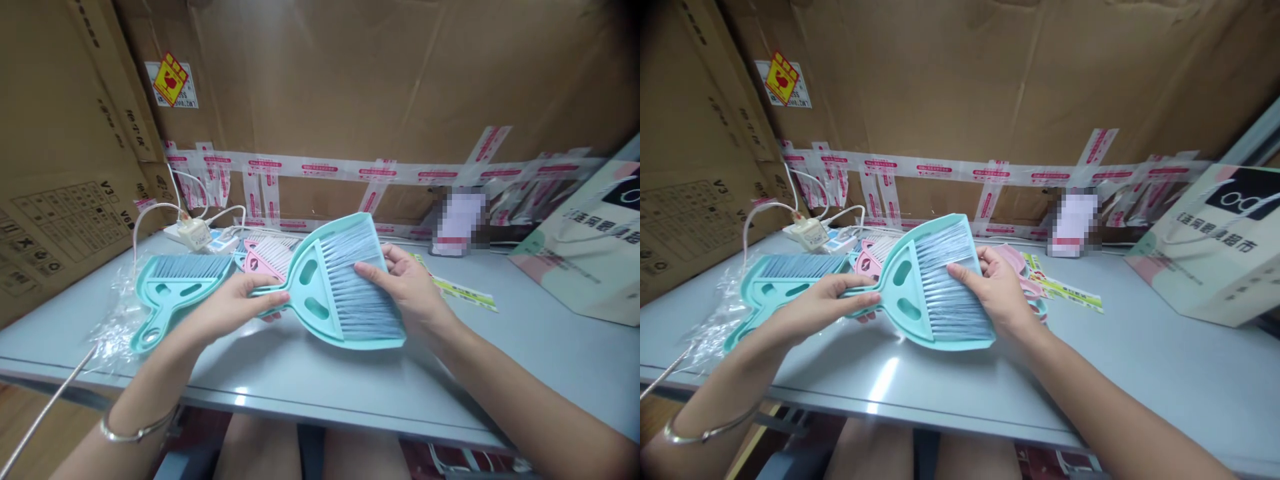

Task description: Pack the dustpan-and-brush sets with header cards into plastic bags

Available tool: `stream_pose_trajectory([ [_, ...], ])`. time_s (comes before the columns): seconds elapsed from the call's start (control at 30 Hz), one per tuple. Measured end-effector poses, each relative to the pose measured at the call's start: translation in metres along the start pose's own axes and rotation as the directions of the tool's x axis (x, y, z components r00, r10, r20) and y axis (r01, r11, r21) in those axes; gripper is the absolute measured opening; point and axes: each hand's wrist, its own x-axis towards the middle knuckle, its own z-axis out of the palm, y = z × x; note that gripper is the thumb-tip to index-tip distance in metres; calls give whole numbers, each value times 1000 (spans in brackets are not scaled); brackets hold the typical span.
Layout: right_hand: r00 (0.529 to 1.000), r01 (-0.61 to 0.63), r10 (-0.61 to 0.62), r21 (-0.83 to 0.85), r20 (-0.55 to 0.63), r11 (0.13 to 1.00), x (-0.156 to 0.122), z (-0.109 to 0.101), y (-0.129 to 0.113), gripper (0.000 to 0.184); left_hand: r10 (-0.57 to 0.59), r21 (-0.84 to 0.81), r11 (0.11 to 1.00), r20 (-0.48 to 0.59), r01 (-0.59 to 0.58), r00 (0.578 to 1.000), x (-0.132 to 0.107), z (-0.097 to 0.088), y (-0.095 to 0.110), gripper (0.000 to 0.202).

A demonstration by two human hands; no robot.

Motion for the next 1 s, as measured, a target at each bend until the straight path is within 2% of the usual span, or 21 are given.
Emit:
stream_pose_trajectory([
  [0.1, 999, 20, -20, 0, -46, 1000, 4, -3, -3, 42, 23, 36, 999, 47, -25, 999, 15, -6, 0, 29],
  [0.23, 997, 26, -28, -30, -74, 999, 6, -5, -3, 44, 36, 62, 997, 3, -37, 999, 26, -4, -3, 30],
  [0.43, 997, 47, -52, -72, -63, 996, 7, -4, 3, 46, 34, 56, 998, -103, -28, 994, 25, 4, -7, 28],
  [0.63, 999, 22, -23, -34, -23, 999, 7, -4, 5, 46, 31, 56, 998, -51, -28, 998, 20, 3, -8, 31],
  [0.7, 1000, -6, 6, 0, -24, 1000, 8, -6, 4, 44, 93, 136, 987, -59, -85, 994, 15, 2, -7, 31],
  [0.73, 999, -29, 30, 18, -23, 999, 9, -7, 4, 43, 162, 211, 967, -69, -145, 984, 11, 2, -6, 34],
  [0.77, 998, -59, 60, 33, -18, 998, 10, -8, 3, 41, 255, 302, 927, -72, -222, 964, 8, 3, -6, 40],
  [0.83, 992, -125, 125, 57, 14, 990, 12, -11, 3, 36, 467, 484, 783, -42, -391, 883, -1, 5, -6, 47],
  [0.93, 971, -222, 211, 97, 113, 970, 14, -13, 2, 32, 722, 658, 514, 15, -550, 692, -14, 6, -8, 27],
  [1.0, 968, -228, 210, 126, 139, 966, 14, -12, 0, 32, 808, 734, 406, -9, -545, 589, -27, 3, -13, 24],
])
